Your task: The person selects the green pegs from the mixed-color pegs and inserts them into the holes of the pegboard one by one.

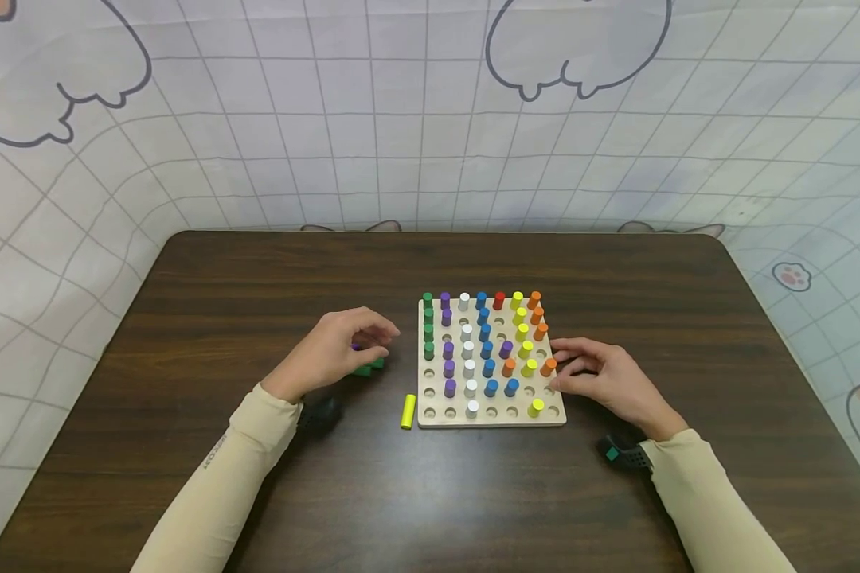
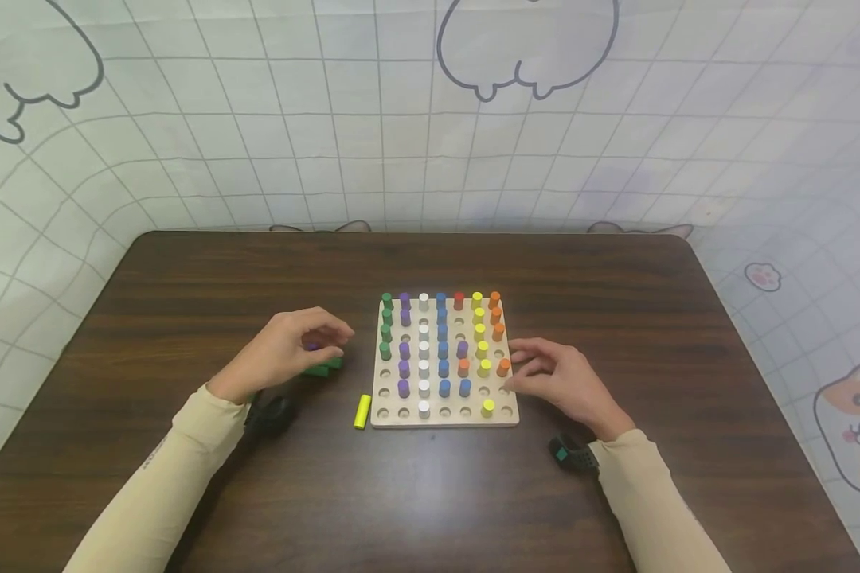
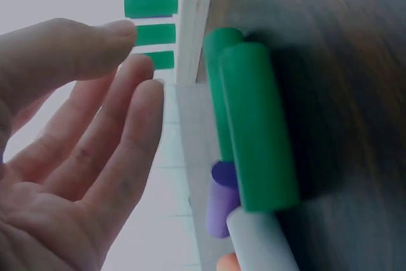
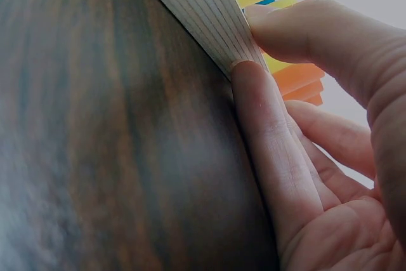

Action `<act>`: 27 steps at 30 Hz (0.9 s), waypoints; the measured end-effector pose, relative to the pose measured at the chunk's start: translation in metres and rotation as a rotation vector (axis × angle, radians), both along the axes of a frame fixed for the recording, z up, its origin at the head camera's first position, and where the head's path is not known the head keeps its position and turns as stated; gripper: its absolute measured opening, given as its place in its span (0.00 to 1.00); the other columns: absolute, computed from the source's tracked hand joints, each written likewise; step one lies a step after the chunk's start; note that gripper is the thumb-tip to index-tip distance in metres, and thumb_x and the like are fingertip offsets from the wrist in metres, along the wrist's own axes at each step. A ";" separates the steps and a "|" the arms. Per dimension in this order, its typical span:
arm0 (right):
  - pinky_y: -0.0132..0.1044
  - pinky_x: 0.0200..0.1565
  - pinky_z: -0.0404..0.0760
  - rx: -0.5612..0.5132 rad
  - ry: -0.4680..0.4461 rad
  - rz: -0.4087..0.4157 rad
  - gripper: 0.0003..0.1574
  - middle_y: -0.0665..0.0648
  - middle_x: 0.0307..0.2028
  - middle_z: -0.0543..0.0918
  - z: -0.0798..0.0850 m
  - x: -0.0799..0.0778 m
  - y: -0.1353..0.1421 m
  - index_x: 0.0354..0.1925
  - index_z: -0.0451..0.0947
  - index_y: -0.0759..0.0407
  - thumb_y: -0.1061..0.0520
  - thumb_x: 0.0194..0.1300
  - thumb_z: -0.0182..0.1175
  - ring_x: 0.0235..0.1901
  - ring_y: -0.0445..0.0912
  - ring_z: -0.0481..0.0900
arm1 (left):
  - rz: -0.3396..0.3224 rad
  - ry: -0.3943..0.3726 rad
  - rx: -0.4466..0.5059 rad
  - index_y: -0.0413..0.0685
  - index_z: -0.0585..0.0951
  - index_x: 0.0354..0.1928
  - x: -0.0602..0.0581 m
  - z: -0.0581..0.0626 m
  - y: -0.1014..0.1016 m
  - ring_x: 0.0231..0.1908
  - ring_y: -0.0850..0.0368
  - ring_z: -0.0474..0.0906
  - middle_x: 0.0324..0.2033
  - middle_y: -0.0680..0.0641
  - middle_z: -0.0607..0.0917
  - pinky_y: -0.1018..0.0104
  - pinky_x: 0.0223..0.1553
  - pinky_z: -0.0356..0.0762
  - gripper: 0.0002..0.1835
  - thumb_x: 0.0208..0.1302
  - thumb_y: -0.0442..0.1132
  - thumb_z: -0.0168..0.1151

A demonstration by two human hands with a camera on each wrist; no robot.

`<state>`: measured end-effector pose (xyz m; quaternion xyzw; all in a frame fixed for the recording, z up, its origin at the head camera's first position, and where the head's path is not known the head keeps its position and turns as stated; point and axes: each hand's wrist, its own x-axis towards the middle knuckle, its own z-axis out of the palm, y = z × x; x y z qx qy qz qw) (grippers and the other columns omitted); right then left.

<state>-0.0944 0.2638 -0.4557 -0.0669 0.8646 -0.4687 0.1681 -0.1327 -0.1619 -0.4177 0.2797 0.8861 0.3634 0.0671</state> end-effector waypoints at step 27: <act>0.28 0.44 0.85 -0.019 0.004 -0.003 0.40 0.59 0.53 0.87 -0.001 0.000 0.000 0.69 0.73 0.55 0.48 0.64 0.74 0.43 0.37 0.87 | -0.077 -0.068 -0.108 0.48 0.84 0.58 -0.002 -0.008 -0.017 0.53 0.53 0.87 0.53 0.48 0.89 0.56 0.56 0.87 0.19 0.67 0.26 0.65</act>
